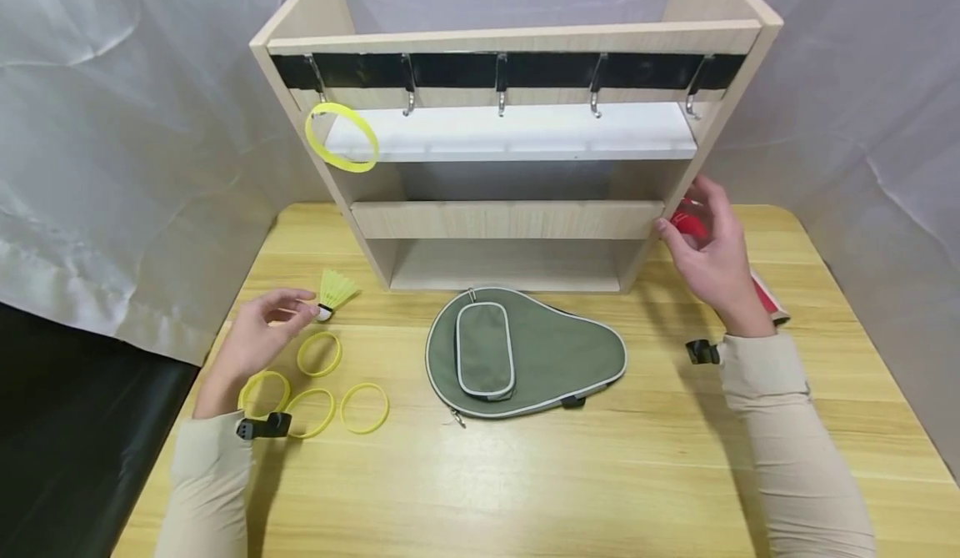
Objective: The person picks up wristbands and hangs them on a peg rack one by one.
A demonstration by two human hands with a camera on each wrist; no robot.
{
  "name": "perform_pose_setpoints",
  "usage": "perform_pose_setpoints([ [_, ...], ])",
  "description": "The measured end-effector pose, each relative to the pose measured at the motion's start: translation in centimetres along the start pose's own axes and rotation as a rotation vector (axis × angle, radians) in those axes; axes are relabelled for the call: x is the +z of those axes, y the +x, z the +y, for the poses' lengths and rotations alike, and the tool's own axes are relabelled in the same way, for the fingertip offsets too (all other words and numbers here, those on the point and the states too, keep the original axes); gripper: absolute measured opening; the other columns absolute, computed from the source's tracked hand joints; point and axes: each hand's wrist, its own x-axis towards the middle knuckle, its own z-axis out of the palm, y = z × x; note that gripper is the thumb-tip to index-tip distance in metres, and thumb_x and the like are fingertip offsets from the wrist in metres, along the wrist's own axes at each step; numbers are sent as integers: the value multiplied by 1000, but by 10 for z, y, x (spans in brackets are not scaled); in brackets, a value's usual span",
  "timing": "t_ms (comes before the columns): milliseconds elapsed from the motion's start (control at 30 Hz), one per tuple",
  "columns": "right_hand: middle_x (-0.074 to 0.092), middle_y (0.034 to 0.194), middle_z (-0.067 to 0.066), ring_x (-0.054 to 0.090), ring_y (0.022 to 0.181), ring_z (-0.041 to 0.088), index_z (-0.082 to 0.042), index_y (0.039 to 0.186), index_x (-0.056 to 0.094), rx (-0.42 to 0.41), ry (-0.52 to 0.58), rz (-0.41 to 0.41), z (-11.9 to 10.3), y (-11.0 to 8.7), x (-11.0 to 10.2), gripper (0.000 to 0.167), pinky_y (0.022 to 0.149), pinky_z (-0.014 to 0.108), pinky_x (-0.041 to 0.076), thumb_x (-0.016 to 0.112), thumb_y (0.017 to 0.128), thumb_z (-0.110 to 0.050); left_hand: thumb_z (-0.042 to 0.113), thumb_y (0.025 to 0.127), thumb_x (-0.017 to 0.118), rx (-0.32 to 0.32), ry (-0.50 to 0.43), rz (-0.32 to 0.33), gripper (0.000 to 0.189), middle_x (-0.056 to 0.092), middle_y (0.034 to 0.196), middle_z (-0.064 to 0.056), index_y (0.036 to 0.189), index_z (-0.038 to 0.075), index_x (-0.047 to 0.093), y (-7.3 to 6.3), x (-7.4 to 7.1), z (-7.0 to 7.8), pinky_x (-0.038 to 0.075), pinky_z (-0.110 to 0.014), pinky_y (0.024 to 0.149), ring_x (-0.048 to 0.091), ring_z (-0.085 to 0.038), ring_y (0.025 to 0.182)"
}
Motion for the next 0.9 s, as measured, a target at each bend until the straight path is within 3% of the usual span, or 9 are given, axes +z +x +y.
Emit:
perform_pose_setpoints([
  [167, 60, 140, -14, 65, 119, 10, -11, 162, 47, -12, 1, 2, 0, -1, -1, 71, 97, 7, 56, 67, 99, 13, 16, 106, 73, -44, 108, -120, 32, 77, 112, -24, 132, -4, 71, -6, 2, -15, 57, -17, 76, 78, -33, 97],
  [267, 60, 141, -14, 65, 119, 9, -11, 162, 47, -18, 1, 1, 1, -1, -1, 72, 97, 7, 56, 67, 98, 14, 19, 106, 74, -92, 139, -199, 36, 76, 111, -25, 132, -6, 68, -10, 4, -18, 59, -23, 72, 78, -42, 101],
  [433, 59, 143, -16, 65, 121, 9, -12, 163, 46, -32, -8, -1, 1, -2, 0, 72, 98, 8, 56, 66, 99, 15, 20, 107, 73, -121, 187, -249, 39, 73, 107, -22, 132, -8, 65, -15, 6, -19, 58, -30, 73, 74, -37, 98],
  [633, 59, 143, -16, 65, 122, 9, -11, 162, 47, -47, 2, 6, 2, -2, 0, 72, 97, 9, 57, 66, 98, 16, 14, 107, 71, -117, 196, -286, 24, 71, 98, -16, 121, -6, 67, -18, 6, -20, 54, -31, 70, 68, -23, 88],
  [900, 60, 141, -15, 66, 120, 9, -10, 162, 48, -51, 18, 15, 1, -1, 1, 71, 95, 9, 57, 66, 98, 16, 5, 104, 69, -135, 213, -260, 18, 74, 100, -18, 117, -7, 70, -18, 6, -23, 54, -27, 67, 74, -29, 92],
])
